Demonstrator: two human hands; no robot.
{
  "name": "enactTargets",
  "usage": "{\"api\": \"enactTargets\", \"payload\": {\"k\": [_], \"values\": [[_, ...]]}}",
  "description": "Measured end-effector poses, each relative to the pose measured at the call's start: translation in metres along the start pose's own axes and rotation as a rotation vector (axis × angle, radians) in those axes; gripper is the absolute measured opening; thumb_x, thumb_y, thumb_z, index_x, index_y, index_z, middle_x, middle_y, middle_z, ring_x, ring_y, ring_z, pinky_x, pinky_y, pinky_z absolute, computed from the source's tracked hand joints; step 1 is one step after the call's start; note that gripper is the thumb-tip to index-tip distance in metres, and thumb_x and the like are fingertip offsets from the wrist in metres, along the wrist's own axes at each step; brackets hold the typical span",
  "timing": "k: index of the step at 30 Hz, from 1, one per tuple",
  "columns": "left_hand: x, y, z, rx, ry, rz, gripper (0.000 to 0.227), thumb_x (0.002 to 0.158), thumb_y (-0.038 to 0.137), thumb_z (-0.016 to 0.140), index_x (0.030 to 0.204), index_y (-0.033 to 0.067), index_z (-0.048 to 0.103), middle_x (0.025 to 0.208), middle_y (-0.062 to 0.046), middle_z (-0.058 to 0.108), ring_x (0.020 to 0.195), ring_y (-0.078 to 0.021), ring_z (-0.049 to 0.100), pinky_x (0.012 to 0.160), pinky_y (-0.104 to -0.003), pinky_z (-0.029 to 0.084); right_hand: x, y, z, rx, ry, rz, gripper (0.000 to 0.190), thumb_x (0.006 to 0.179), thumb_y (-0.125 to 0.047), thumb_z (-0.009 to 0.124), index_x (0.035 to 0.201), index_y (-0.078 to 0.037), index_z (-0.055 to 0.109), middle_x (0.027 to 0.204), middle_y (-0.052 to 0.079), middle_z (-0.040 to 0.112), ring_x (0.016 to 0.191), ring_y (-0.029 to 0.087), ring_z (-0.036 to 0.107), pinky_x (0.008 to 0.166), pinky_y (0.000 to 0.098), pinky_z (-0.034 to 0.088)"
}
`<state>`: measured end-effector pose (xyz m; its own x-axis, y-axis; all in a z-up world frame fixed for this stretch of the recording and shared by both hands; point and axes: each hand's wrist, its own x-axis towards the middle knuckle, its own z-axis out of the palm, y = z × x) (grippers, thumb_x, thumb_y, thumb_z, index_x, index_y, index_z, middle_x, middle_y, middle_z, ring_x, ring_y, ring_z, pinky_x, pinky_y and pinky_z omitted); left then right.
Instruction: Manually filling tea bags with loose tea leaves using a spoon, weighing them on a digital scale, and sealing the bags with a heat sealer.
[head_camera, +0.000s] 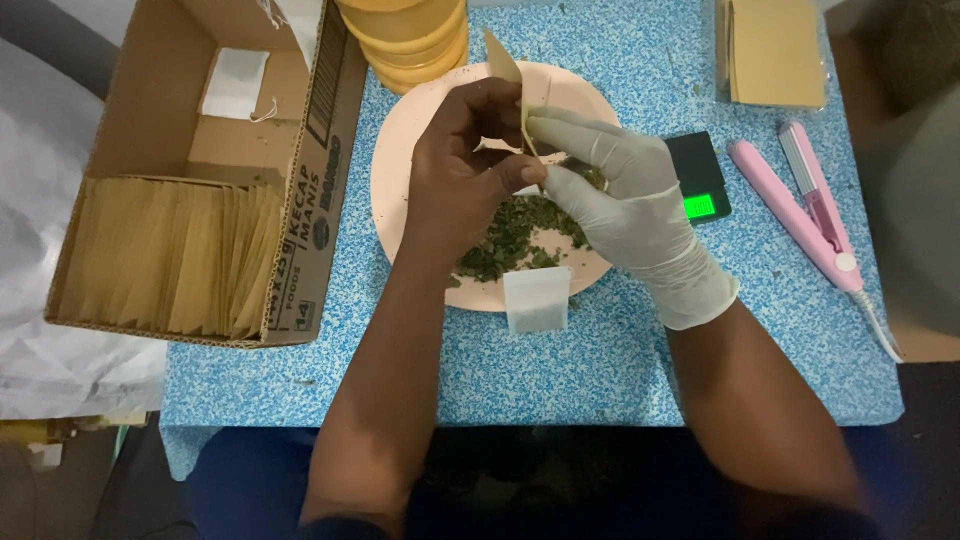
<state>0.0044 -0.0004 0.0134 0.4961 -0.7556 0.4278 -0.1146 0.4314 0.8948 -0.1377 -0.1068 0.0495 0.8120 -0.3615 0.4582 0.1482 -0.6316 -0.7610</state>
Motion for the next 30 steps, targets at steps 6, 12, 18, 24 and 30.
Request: {"api": "enactTargets", "payload": {"k": [6, 12, 18, 24, 30], "values": [[-0.002, 0.014, 0.006, 0.13, 0.008, 0.063, 0.058, 0.091, 0.042, 0.079, 0.135, 0.0215, 0.047, 0.109, -0.003, 0.059, 0.102, -0.0168, 0.061, 0.088, -0.032, 0.061, -0.008, 0.015, 0.006, -0.259, 0.091, -0.202, 0.032, 0.099, 0.002, 0.057, 0.13, 0.004, 0.064, 0.115, 0.022, 0.074, 0.094, 0.032, 0.075, 0.078, 0.0372, 0.059], [-0.005, 0.015, 0.009, 0.282, 0.034, 0.024, 0.05, 0.096, 0.019, 0.076, 0.139, 0.0227, 0.051, 0.107, -0.002, 0.059, 0.103, -0.0179, 0.065, 0.093, -0.034, 0.065, -0.016, 0.031, 0.011, -0.435, 0.209, -0.284, 0.034, 0.102, 0.005, 0.059, 0.134, -0.005, 0.066, 0.088, 0.01, 0.07, 0.066, 0.021, 0.062, 0.064, 0.0333, 0.052], [-0.003, 0.012, 0.011, 0.371, 0.113, 0.078, 0.037, 0.095, 0.005, 0.065, 0.128, 0.0166, 0.055, 0.114, -0.004, 0.066, 0.096, -0.0163, 0.068, 0.077, -0.03, 0.065, -0.012, 0.029, 0.012, -0.527, 0.265, -0.334, 0.017, 0.102, 0.003, 0.066, 0.117, -0.004, 0.072, 0.082, 0.009, 0.068, 0.061, 0.022, 0.059, 0.058, 0.0335, 0.049], [-0.002, 0.013, 0.016, 0.565, 0.255, 0.206, 0.025, 0.088, -0.001, 0.063, 0.109, 0.0125, 0.059, 0.097, -0.004, 0.061, 0.074, -0.0146, 0.056, 0.062, -0.028, 0.049, -0.002, 0.021, 0.014, -0.711, 0.332, -0.545, 0.02, 0.087, 0.008, 0.071, 0.1, -0.007, 0.069, 0.104, 0.008, 0.079, 0.074, 0.025, 0.075, 0.053, 0.0296, 0.05], [-0.002, 0.012, 0.015, 0.474, 0.416, 0.091, 0.022, 0.08, -0.004, 0.056, 0.096, 0.0099, 0.06, 0.084, -0.003, 0.06, 0.058, -0.0122, 0.047, 0.053, -0.027, 0.044, -0.002, 0.022, 0.014, -0.815, 0.294, -0.557, 0.031, 0.073, -0.001, 0.061, 0.1, -0.012, 0.073, 0.115, 0.006, 0.076, 0.078, 0.026, 0.073, 0.054, 0.0306, 0.048]]}}
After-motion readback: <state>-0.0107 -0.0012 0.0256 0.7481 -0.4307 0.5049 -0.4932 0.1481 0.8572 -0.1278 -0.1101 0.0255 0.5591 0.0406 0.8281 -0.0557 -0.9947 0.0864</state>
